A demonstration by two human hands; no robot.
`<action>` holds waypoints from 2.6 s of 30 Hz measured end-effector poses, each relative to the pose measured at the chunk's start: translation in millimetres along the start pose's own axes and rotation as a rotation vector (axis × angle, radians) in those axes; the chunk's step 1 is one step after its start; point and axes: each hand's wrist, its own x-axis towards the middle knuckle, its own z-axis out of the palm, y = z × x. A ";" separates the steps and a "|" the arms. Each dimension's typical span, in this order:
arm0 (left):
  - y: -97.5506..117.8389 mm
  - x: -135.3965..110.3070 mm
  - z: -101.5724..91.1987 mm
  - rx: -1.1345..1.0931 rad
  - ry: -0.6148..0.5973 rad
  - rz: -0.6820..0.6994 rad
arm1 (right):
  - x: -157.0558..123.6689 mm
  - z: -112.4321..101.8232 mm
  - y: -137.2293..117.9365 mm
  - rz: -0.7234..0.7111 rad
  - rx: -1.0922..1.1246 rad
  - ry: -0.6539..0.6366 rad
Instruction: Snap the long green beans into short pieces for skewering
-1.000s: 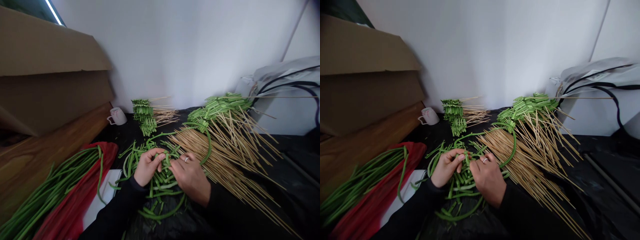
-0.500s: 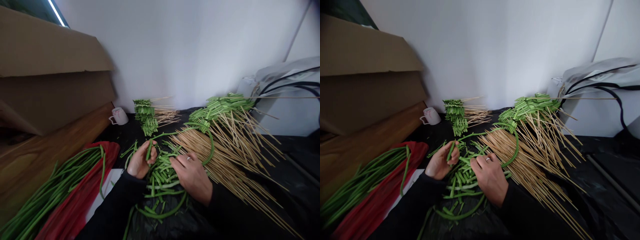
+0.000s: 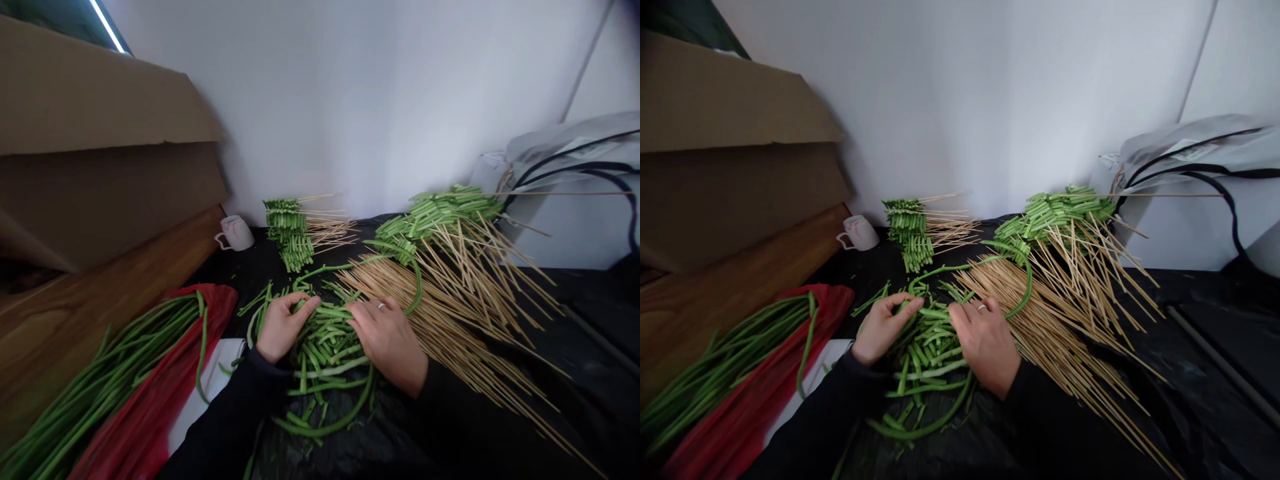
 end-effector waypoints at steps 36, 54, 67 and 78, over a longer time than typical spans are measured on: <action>-0.1 -8.9 11.0 -0.294 -0.072 0.026 | -0.3 -2.4 -11.7 0.027 0.229 0.189; 6.4 0.6 2.0 -1.045 0.036 -0.286 | -2.2 2.2 -10.6 -0.017 0.169 0.056; 4.1 -6.2 8.6 -0.371 -0.194 -0.129 | -6.2 6.5 -7.5 -0.100 0.057 0.048; -8.4 -1.3 3.6 -0.166 0.041 -0.096 | 3.1 0.2 16.1 0.011 -0.088 -0.008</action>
